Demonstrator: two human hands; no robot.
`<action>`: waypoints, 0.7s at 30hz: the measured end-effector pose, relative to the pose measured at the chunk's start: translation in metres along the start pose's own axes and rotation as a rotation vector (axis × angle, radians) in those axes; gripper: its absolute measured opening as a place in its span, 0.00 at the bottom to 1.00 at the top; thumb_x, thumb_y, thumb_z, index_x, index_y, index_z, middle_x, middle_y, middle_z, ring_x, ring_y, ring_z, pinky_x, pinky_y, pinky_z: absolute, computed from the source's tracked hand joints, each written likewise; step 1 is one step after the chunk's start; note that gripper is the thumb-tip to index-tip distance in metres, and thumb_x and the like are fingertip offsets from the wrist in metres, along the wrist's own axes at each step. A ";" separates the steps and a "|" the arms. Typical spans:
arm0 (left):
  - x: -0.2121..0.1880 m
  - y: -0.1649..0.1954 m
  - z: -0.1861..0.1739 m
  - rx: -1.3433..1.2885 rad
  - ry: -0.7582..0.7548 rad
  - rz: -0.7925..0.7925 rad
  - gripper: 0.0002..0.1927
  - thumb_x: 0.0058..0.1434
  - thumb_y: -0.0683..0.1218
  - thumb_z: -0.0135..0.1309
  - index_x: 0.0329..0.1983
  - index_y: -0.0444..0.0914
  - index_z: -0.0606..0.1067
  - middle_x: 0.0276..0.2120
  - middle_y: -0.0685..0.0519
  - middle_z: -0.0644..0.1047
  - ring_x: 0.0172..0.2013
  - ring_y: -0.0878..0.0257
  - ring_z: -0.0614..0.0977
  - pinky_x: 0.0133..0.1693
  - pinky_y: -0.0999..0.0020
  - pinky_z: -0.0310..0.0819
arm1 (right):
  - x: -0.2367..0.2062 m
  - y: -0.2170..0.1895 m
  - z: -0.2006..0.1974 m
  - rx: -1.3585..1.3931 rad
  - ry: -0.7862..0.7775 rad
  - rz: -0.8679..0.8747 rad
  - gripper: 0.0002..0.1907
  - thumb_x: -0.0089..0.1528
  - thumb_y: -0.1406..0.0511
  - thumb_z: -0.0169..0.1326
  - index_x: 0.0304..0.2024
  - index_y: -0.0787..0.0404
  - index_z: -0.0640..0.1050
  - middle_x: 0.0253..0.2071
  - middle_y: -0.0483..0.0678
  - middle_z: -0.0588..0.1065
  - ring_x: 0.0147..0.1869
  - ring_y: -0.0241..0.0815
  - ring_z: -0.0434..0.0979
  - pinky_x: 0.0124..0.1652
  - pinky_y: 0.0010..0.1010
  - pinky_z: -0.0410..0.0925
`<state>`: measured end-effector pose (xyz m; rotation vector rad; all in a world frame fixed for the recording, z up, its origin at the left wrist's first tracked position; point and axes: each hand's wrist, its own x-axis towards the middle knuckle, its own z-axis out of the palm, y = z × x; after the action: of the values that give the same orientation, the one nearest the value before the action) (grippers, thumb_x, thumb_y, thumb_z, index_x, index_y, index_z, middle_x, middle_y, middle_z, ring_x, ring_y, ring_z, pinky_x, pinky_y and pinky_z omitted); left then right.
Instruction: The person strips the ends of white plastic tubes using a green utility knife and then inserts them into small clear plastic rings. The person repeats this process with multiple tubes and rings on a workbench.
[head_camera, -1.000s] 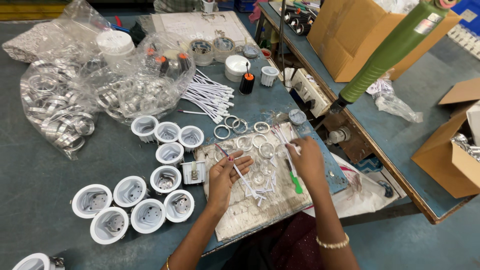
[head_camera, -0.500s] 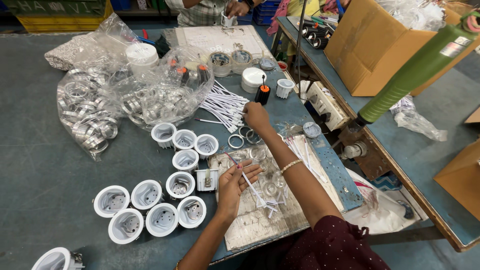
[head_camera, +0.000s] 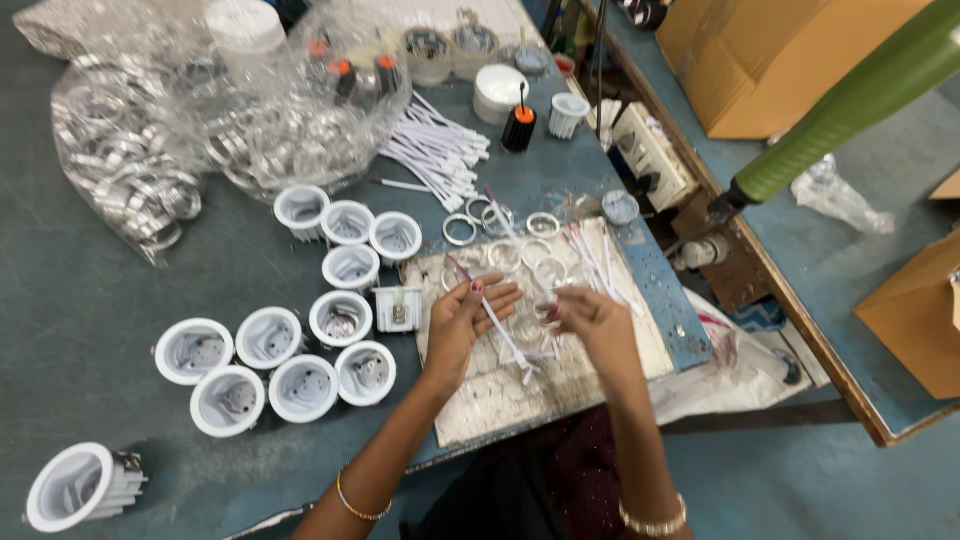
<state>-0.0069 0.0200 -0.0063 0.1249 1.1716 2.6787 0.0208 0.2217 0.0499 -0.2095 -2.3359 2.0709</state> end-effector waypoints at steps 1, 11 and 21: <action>0.000 0.001 0.000 0.004 -0.009 -0.015 0.25 0.73 0.50 0.42 0.60 0.23 0.69 0.53 0.34 0.79 0.54 0.48 0.83 0.56 0.59 0.79 | -0.017 0.009 0.003 0.045 -0.005 0.010 0.16 0.62 0.70 0.57 0.51 0.72 0.78 0.42 0.57 0.84 0.41 0.42 0.86 0.42 0.30 0.77; -0.005 0.002 0.004 0.055 -0.114 -0.073 0.24 0.74 0.48 0.42 0.61 0.23 0.68 0.54 0.32 0.77 0.55 0.47 0.82 0.58 0.58 0.78 | -0.075 0.054 0.023 0.235 -0.050 0.106 0.16 0.63 0.72 0.56 0.52 0.76 0.76 0.44 0.60 0.82 0.47 0.45 0.85 0.49 0.32 0.77; -0.006 0.001 0.008 0.102 -0.148 -0.062 0.24 0.74 0.50 0.43 0.60 0.23 0.69 0.54 0.34 0.78 0.55 0.48 0.82 0.57 0.60 0.79 | -0.073 0.051 0.026 0.288 -0.148 0.189 0.16 0.63 0.72 0.55 0.53 0.77 0.75 0.44 0.61 0.82 0.48 0.47 0.85 0.51 0.33 0.77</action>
<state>0.0004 0.0238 -0.0002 0.2920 1.2434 2.5088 0.0957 0.1938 0.0022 -0.2904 -2.1270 2.5639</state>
